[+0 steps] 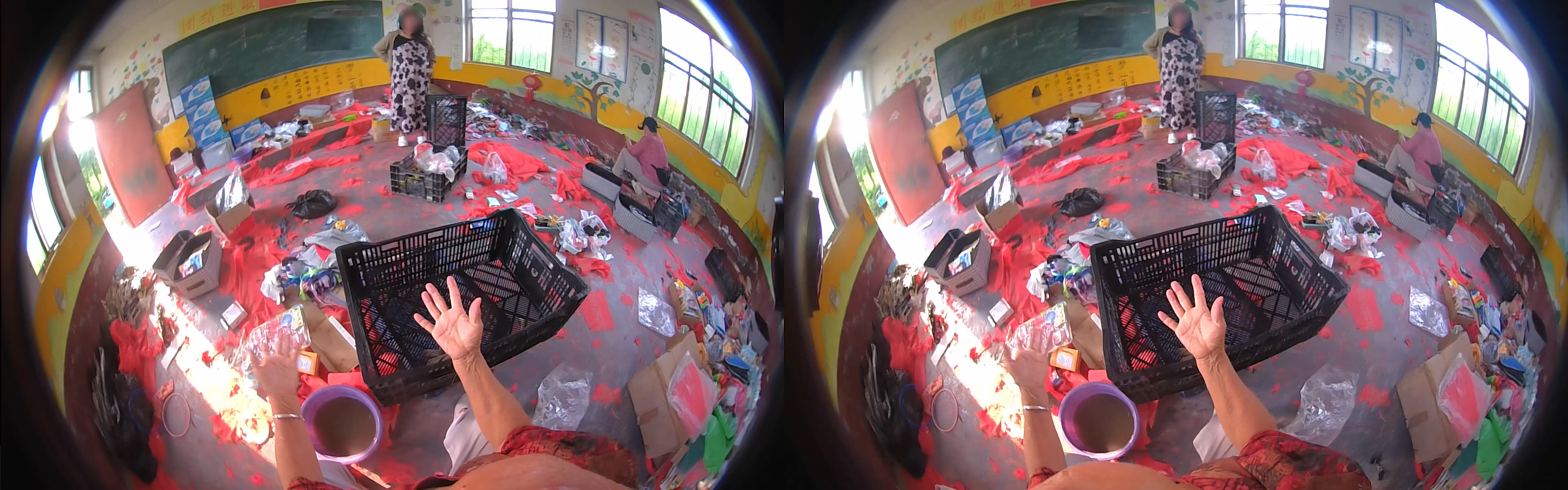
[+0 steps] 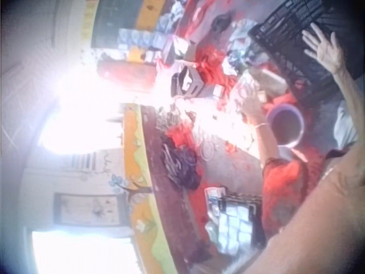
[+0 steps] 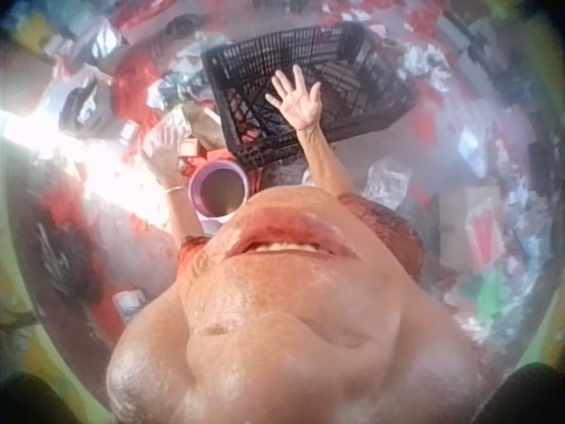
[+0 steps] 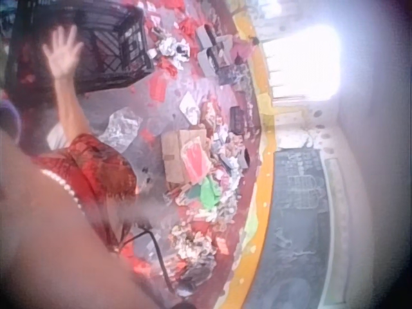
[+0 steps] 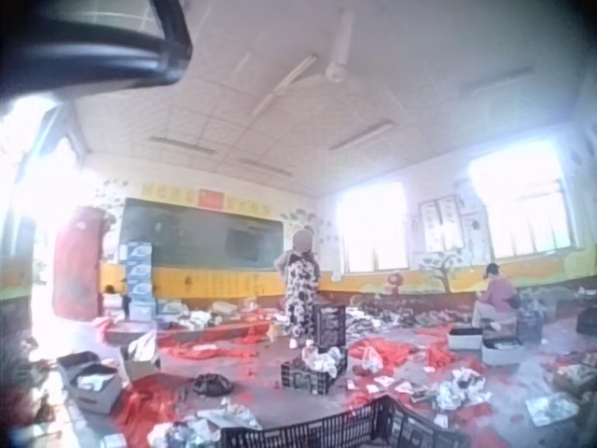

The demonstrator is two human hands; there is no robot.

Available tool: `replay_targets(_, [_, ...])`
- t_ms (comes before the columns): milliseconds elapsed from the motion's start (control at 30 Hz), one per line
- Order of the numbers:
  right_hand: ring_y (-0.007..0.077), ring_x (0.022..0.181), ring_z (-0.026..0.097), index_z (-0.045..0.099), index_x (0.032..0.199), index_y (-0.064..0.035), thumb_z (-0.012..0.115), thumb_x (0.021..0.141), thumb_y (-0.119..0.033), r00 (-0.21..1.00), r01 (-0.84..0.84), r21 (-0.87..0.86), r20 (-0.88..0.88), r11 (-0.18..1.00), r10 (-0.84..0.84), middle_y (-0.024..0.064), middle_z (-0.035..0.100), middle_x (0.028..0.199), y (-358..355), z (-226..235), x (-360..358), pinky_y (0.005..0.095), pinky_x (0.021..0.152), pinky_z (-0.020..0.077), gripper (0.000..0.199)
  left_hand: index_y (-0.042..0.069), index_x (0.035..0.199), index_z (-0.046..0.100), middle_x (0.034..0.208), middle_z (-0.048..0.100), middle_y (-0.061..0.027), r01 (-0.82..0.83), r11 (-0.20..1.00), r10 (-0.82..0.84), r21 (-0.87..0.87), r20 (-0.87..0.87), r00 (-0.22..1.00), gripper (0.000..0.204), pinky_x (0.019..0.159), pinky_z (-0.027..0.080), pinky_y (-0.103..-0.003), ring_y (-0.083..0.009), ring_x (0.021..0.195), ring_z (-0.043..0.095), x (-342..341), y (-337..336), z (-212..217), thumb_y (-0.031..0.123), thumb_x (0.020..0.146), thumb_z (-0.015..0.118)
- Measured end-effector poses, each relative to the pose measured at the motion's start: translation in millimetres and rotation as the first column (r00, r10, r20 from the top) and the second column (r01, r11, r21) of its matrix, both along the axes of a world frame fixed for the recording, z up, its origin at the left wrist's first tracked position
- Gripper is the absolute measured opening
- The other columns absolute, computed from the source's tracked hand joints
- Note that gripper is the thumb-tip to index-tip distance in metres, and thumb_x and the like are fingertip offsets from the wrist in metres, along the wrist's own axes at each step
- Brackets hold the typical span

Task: The person wipes the exterior and interior surfaces of a plastic crate using a cloth and a bucket of water while sitting on the floor.

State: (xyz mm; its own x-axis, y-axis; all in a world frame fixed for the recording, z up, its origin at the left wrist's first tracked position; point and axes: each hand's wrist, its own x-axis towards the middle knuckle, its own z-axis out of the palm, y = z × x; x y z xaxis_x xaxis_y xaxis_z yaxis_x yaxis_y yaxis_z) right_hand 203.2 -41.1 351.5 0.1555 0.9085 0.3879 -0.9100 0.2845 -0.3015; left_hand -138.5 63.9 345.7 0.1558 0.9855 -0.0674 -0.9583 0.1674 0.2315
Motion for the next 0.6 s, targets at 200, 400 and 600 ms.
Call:
replay_targets(200, [0.0258, 0.134, 0.016, 0.012, 0.142, -0.0283, 0.048, 0.079, -0.062, 1.000, 0.028, -0.016, 0.012, 0.999, -0.027, 0.0116, 0.011, 0.148, -5, -4, -7, 0.0572, 0.102, 0.0213, 0.080, 0.003, 0.139, 0.005, 0.144, 0.008, -0.0232, -0.359, 0.932, 0.344, 0.049, 0.200, 0.918, 0.081, 0.108, 0.018, -0.048, -0.0355, 0.134, 0.015, -51, 17, 0, 0.045, 0.085, 0.048])
replay_targets(400, [0.0261, 0.134, 0.019, 0.011, 0.143, -0.0216, 0.047, 0.077, -0.066, 0.968, 0.026, -0.057, 0.252, 0.998, -0.011, 0.0118, 0.014, 0.147, -8, 10, -21, 0.0512, 0.103, 0.0230, 0.087, 0.017, 0.139, 0.013, 0.135, 0.032, -0.0094, 0.284, 0.927, -0.371, -0.246, -0.713, 0.595, 0.075, 0.095, 0.031, -0.048, -0.0263, 0.117, 0.040, 40, -44, -16, 0.039, 0.081, 0.054])
replay_targets(600, [0.0259, 0.112, 0.051, 0.051, 0.122, -0.0038, 0.051, 0.085, -0.049, 0.278, 0.169, -0.098, 0.959, 0.981, 0.048, 0.0139, 0.053, 0.122, -18, -11, -42, 0.0333, 0.093, 0.0392, 0.058, 0.030, 0.131, 0.030, 0.123, 0.039, 0.0008, 0.482, 0.789, -0.595, -0.381, -0.668, 0.446, 0.066, 0.075, 0.039, -0.054, -0.0241, 0.117, 0.038, 90, -103, -38, 0.039, 0.074, 0.060])
